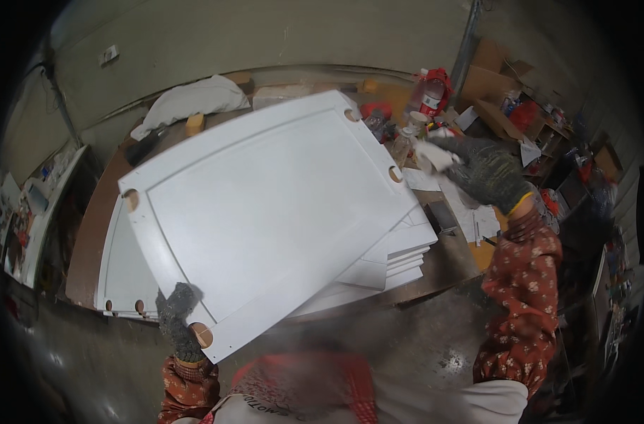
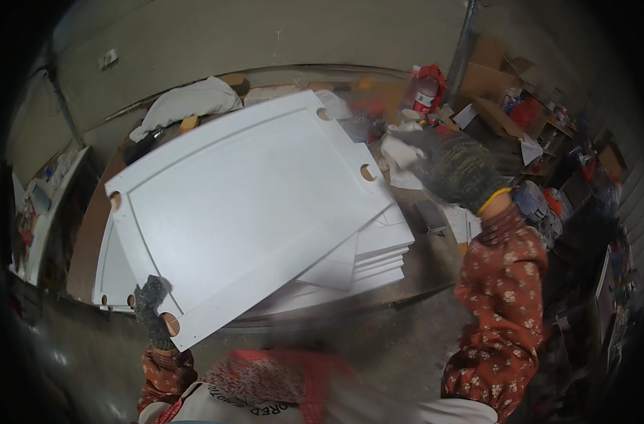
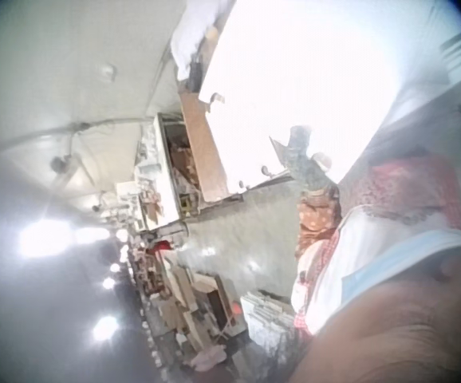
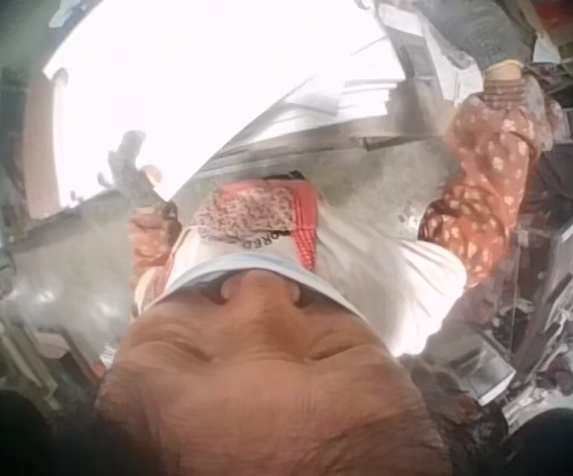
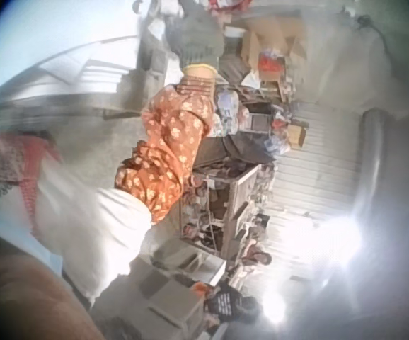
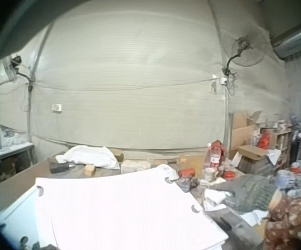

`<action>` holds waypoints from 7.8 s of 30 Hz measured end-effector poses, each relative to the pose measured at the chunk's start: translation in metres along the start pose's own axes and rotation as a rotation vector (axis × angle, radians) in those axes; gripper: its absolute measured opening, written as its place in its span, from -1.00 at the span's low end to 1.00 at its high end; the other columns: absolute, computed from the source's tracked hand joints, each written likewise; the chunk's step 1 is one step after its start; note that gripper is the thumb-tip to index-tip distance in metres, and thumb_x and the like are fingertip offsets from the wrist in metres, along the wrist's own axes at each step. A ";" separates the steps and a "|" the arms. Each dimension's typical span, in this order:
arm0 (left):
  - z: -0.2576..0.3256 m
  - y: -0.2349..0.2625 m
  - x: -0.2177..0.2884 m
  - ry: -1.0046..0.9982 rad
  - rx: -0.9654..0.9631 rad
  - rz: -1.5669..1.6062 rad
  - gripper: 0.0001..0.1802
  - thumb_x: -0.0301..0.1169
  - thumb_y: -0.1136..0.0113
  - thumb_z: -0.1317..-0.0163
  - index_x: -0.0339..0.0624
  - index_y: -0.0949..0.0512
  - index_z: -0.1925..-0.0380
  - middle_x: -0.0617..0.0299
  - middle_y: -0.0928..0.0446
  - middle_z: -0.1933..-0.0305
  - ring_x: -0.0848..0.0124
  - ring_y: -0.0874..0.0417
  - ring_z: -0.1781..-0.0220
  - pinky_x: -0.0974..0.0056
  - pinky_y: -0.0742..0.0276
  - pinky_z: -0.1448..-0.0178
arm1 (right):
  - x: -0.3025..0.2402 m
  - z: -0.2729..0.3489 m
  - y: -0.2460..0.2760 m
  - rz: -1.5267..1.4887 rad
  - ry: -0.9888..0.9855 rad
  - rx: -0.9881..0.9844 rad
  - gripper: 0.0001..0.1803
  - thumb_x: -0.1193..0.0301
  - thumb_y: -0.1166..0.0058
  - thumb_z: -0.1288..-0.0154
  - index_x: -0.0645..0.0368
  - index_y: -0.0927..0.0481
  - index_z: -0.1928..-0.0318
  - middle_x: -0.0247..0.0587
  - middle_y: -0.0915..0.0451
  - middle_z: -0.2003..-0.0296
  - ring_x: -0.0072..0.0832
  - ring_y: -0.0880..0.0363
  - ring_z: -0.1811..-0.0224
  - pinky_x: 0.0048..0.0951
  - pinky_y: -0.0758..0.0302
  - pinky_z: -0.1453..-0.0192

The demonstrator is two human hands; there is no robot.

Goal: The person sands the edges and surfaces of white furniture panels using a sanding block and wipes them with a cloth.

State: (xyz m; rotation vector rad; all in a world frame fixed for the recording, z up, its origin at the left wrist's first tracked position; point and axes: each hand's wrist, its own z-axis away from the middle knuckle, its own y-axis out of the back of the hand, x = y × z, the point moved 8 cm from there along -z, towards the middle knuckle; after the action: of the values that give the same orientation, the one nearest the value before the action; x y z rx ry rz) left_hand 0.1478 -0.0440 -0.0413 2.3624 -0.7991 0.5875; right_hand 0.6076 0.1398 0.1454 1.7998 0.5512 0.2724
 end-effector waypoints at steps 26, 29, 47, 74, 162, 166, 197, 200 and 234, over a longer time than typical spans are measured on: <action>0.024 0.003 0.004 -0.445 -0.034 -0.294 -0.63 -0.19 -0.32 -0.09 -0.15 -0.63 0.16 0.09 -0.65 0.07 0.05 -0.64 -0.02 -0.27 -0.27 -0.34 | -0.059 -0.027 -0.120 0.647 -0.129 0.154 -0.88 0.51 -0.05 -0.11 0.27 -0.63 0.45 -0.20 -0.54 0.60 -0.40 -0.54 0.55 -0.24 -0.48 0.47; 0.023 -0.003 -0.003 -0.454 -0.031 -0.297 -0.61 -0.19 -0.35 -0.05 -0.13 -0.64 0.15 0.09 -0.64 0.06 0.04 -0.63 -0.03 -0.26 -0.30 -0.31 | -0.099 -0.007 -0.124 0.867 -0.095 0.376 -0.88 0.48 -0.04 -0.12 0.20 -0.64 0.39 -0.17 -0.57 0.49 -0.38 -0.56 0.46 -0.25 -0.51 0.38; -0.044 0.009 -0.020 -0.544 -0.008 -0.359 -0.43 -0.44 -0.61 0.25 0.03 -0.65 0.11 0.13 -0.58 0.02 0.15 -0.60 0.00 -0.03 -0.58 -0.01 | 0.058 -0.019 -0.062 -0.082 -0.560 0.450 -0.44 0.13 0.02 -0.29 0.01 -0.37 -0.27 0.13 -0.61 0.12 0.06 -0.59 0.02 -0.04 -0.52 -0.08; -0.050 0.005 0.010 -0.595 0.036 -0.460 -0.46 -0.54 -0.37 0.05 -0.24 -0.59 -0.04 0.01 -0.61 -0.07 -0.01 -0.52 -0.20 -0.02 -0.44 -0.24 | -0.153 -0.067 -0.121 0.466 0.002 0.364 -0.84 0.41 -0.04 -0.13 0.16 -0.67 0.47 -0.18 -0.62 0.48 -0.30 -0.64 0.31 -0.09 -0.52 0.29; -0.018 -0.060 0.110 -0.129 -0.490 -0.640 -0.45 -0.28 0.01 -0.34 -0.32 -0.37 -0.28 -0.10 -0.36 -0.36 -0.05 -0.20 -0.49 -0.18 -0.04 -0.53 | 0.163 0.133 -0.171 0.000 -0.248 0.374 -0.27 0.12 -0.23 -0.15 0.13 -0.39 -0.31 -0.02 -0.55 -0.06 -0.09 -0.53 -0.07 -0.09 -0.44 -0.13; -0.033 -0.153 0.190 -0.068 -0.469 -0.355 -0.41 -0.18 0.03 -0.36 -0.36 -0.37 -0.27 -0.19 -0.33 -0.36 -0.10 -0.16 -0.50 -0.16 -0.03 -0.52 | 0.217 0.086 -0.138 0.025 -0.018 0.399 -0.34 0.08 -0.12 -0.23 0.11 -0.42 -0.28 -0.03 -0.56 0.04 -0.08 -0.54 0.07 -0.09 -0.46 -0.04; -0.036 -0.214 0.232 -0.271 -0.133 -0.448 -0.72 -0.25 -0.37 0.08 -0.12 -0.67 0.36 0.18 -0.67 0.20 0.11 -0.65 0.10 -0.19 -0.43 -0.26 | 0.511 -0.061 -0.095 0.458 -0.126 -0.110 -0.83 0.35 -0.12 -0.18 0.13 -0.55 0.24 -0.09 -0.64 0.35 -0.24 -0.63 0.29 -0.13 -0.51 0.15; -0.033 -0.202 0.224 -0.217 -0.110 -0.410 -0.75 -0.26 -0.39 0.10 -0.09 -0.64 0.40 0.20 -0.67 0.21 0.12 -0.66 0.15 -0.17 -0.49 -0.18 | 0.361 -0.047 -0.063 -0.550 -0.119 -0.224 -0.94 0.47 -0.04 -0.30 0.13 -0.47 0.23 -0.19 -0.59 0.38 -0.45 -0.57 0.33 -0.32 -0.51 0.18; -0.027 -0.187 0.206 -0.263 0.137 -0.186 -0.70 -0.39 -0.11 0.07 -0.18 -0.60 0.27 0.10 -0.62 0.20 0.13 -0.66 0.16 -0.11 -0.56 -0.11 | -0.039 -0.018 -0.104 -0.141 0.406 -1.158 -0.69 0.22 -0.14 -0.34 0.13 -0.66 0.02 -0.18 -0.65 0.35 -0.44 -0.59 0.42 -0.41 -0.53 0.30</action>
State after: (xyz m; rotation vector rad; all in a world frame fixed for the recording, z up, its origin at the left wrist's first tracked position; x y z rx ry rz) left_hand 0.4136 0.0129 0.0237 2.6412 -0.6561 0.2643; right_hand 0.5427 0.1576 0.0560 0.5775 0.6112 0.6965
